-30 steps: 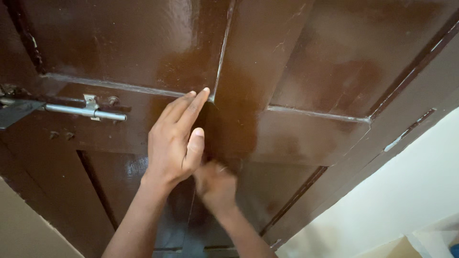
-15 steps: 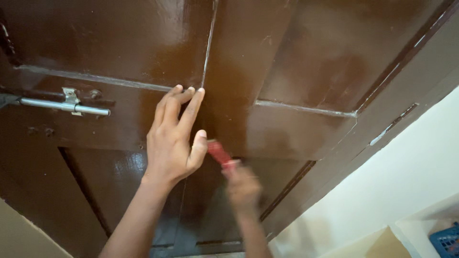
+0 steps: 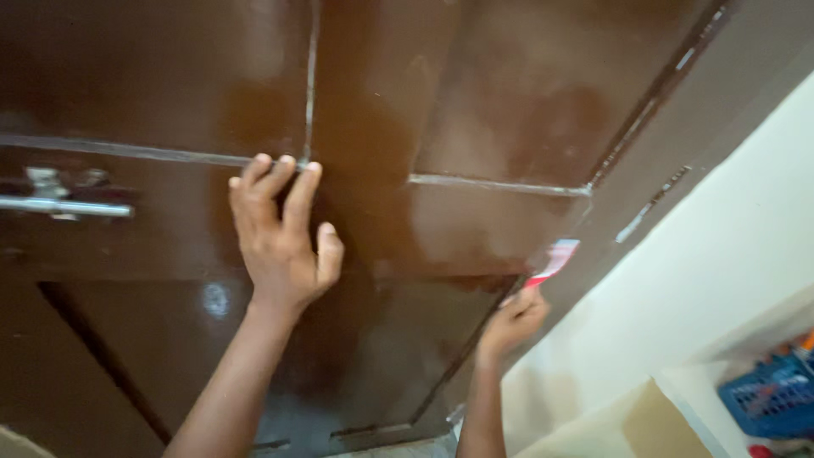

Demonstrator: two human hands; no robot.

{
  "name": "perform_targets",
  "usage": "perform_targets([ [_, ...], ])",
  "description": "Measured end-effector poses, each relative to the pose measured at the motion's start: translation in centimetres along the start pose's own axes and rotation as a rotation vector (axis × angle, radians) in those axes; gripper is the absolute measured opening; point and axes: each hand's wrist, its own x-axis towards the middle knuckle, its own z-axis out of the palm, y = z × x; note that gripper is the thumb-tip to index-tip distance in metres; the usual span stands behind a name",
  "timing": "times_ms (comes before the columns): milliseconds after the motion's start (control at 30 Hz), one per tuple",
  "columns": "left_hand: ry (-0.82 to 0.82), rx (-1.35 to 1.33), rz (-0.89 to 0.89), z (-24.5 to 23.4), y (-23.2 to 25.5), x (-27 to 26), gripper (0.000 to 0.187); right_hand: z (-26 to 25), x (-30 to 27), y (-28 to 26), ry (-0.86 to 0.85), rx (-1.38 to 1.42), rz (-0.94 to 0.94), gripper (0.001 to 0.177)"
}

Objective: The person cleans the grooves and edges of a brown wooden door using a toothbrush, moving the bristles along the recessed lines and around the metal latch.

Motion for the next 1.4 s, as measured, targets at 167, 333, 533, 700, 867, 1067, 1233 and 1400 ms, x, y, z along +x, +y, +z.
perform_targets([
  [167,0.115,0.051,0.021,3.1,-1.4,-1.0,0.051,2.8,-0.9,-4.4,-0.055,0.072,-0.32,0.019],
  [333,0.136,0.087,0.034,3.8,-1.9,-1.6,0.049,-0.7,5.2,-5.0,-0.075,0.066,-0.189,0.019],
  [533,0.133,0.087,0.03,3.8,-1.7,-1.6,0.047,1.4,3.3,-5.4,0.034,0.059,-0.071,0.013],
  [700,0.132,0.082,0.04,3.8,-2.1,-1.9,0.047,1.1,-2.0,-3.9,-0.186,-0.022,-0.736,0.007],
  [867,0.124,0.091,0.033,3.9,-2.1,-2.1,0.046,-0.7,3.3,-0.4,0.054,0.27,0.372,0.019],
  [1067,0.131,0.083,0.022,4.0,-2.1,-2.0,0.044,2.0,-9.0,-0.6,-0.298,0.059,-0.679,0.024],
  [1233,0.131,0.101,0.017,4.0,-2.1,-2.0,0.043,0.7,-7.0,7.3,-0.061,0.019,-0.053,0.009],
  [1400,0.128,0.088,0.032,4.0,-2.3,-2.1,0.043,1.5,-9.2,3.2,-0.143,0.09,-0.327,0.014],
])
